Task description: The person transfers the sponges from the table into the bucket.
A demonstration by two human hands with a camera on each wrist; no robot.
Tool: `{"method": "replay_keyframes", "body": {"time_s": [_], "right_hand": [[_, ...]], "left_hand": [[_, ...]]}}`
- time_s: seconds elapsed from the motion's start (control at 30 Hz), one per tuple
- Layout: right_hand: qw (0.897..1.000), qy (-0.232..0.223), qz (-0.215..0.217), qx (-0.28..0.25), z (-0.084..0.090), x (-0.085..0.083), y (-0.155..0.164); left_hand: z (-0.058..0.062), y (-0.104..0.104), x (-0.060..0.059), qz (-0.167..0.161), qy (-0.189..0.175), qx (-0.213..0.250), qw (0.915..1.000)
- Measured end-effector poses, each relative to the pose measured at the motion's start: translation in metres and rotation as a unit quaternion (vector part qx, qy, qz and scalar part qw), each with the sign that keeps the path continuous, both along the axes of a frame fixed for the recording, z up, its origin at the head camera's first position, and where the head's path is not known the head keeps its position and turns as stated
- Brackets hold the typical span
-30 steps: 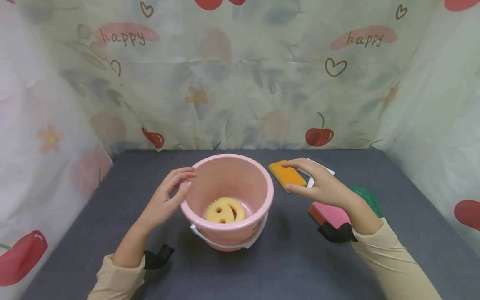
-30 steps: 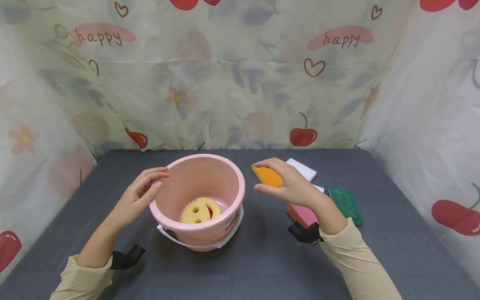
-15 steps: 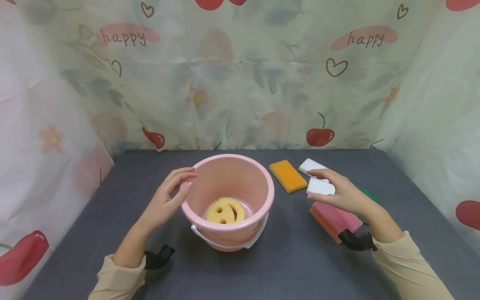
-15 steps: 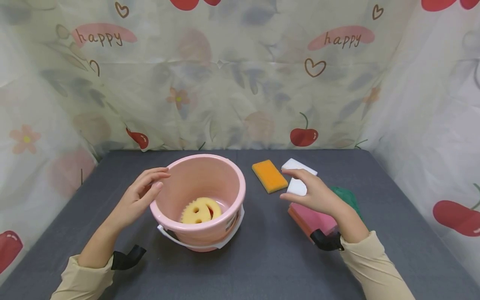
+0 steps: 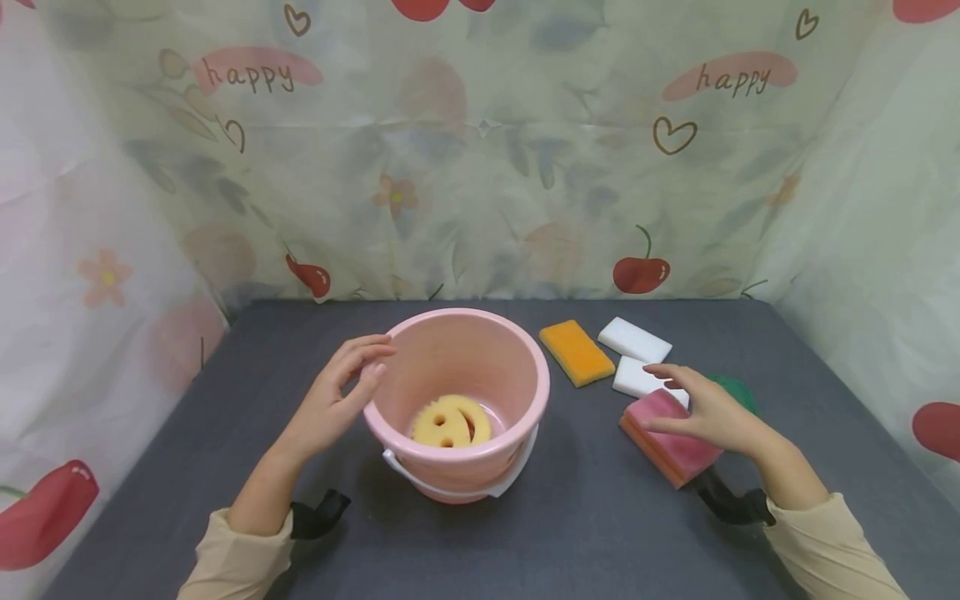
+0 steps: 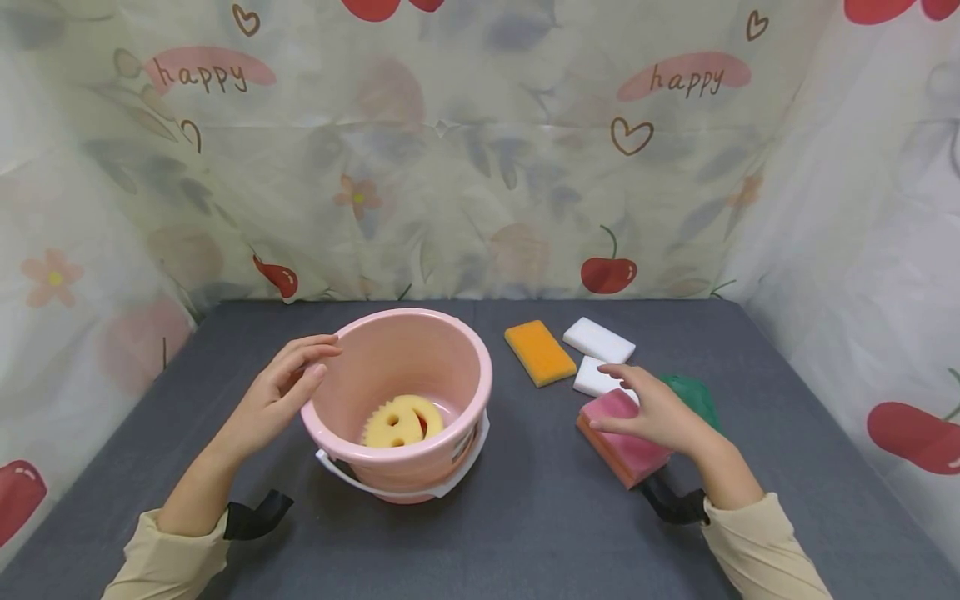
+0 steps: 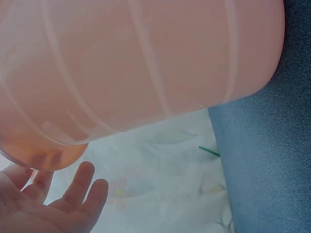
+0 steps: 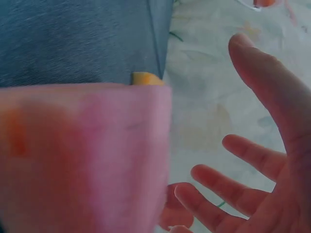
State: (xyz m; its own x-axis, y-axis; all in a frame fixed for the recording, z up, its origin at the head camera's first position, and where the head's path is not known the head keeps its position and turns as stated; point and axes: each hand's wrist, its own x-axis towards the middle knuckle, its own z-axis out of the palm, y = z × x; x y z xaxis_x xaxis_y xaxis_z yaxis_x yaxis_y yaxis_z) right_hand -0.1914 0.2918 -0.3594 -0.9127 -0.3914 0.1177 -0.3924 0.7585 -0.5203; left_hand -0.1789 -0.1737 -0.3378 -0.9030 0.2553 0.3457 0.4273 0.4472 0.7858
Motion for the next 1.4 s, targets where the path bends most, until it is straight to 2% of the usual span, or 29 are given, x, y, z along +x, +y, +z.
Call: {"method": "replay_keyframes", "body": {"time_s": [0.27, 0.53, 0.73, 1.4], "right_hand": [[0.999, -0.005, -0.024, 0.024, -0.011, 0.003, 0.006], [0.998, -0.035, -0.035, 0.028, -0.019, 0.005, 0.009], [0.999, -0.024, -0.03, 0.032, -0.025, 0.007, 0.009], [0.998, -0.043, -0.04, 0.03, -0.022, 0.013, 0.007]], "left_hand": [[0.001, 0.001, 0.0, 0.004, -0.005, -0.005, 1.0], [0.0, 0.001, 0.001, 0.003, -0.005, -0.002, 1.0], [0.001, 0.001, 0.001, 0.004, -0.005, -0.003, 1.0], [0.0, 0.0, 0.001, 0.004, -0.006, -0.002, 1.0]]}}
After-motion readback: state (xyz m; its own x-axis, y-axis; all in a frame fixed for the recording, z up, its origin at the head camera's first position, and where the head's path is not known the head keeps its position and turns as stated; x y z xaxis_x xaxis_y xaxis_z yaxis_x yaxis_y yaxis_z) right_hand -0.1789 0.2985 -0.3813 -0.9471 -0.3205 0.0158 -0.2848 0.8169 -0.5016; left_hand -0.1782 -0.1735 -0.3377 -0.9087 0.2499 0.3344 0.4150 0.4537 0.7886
